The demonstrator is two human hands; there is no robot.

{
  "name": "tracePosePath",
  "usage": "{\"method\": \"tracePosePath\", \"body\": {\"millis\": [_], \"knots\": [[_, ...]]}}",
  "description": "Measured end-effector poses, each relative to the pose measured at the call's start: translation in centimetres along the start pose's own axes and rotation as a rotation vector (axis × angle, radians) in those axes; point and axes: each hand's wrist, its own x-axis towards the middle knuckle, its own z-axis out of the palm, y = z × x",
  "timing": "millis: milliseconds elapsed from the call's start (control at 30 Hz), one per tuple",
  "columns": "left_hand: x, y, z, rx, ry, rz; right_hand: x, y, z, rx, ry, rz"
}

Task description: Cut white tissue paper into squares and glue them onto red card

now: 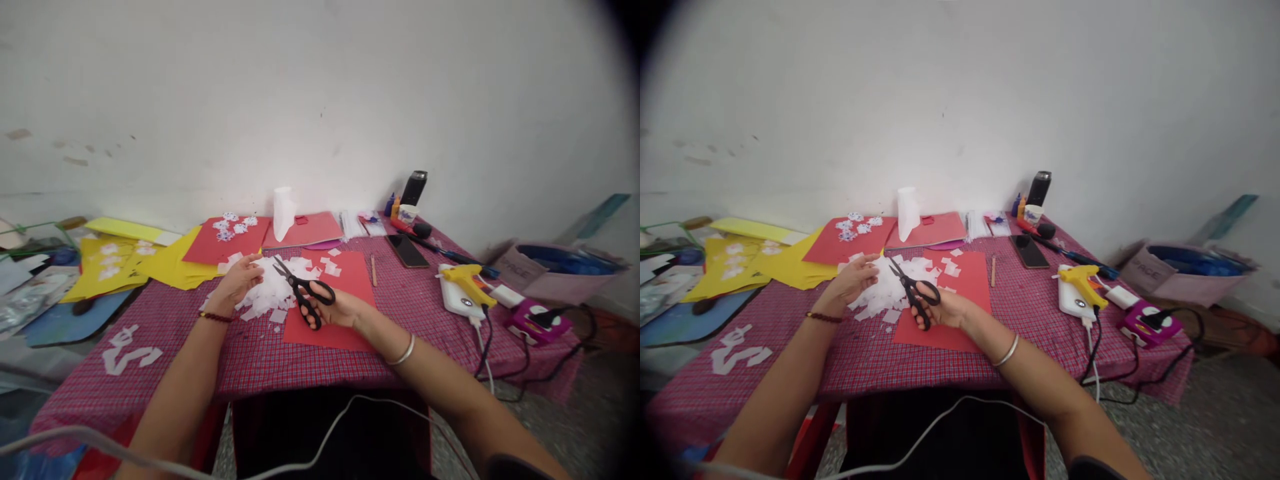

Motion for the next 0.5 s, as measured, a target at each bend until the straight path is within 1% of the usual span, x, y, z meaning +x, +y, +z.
{"method": "tracePosePath", "body": {"millis": [133,233,333,500], "knots": [[-0.02,-0.21,0.07,0.001,-0.005,0.006,-0.14,0.19,-0.18,-0.134,0.041,-0.073],[-0.24,-0.24,0.29,0.036,-0.058,-0.006,-0.31,0.05,-0.31,-0.217,0.07,-0.112],[-0.54,-0.11,0.57,0.112,-0.131,-0.026,-0.39,-0.04,-0.16,-0.287,0.07,-0.134],[-0.74,0.14,0.76,0.147,-0.153,-0.062,-0.36,0.08,0.08,-0.335,0.078,-0.168]]}}
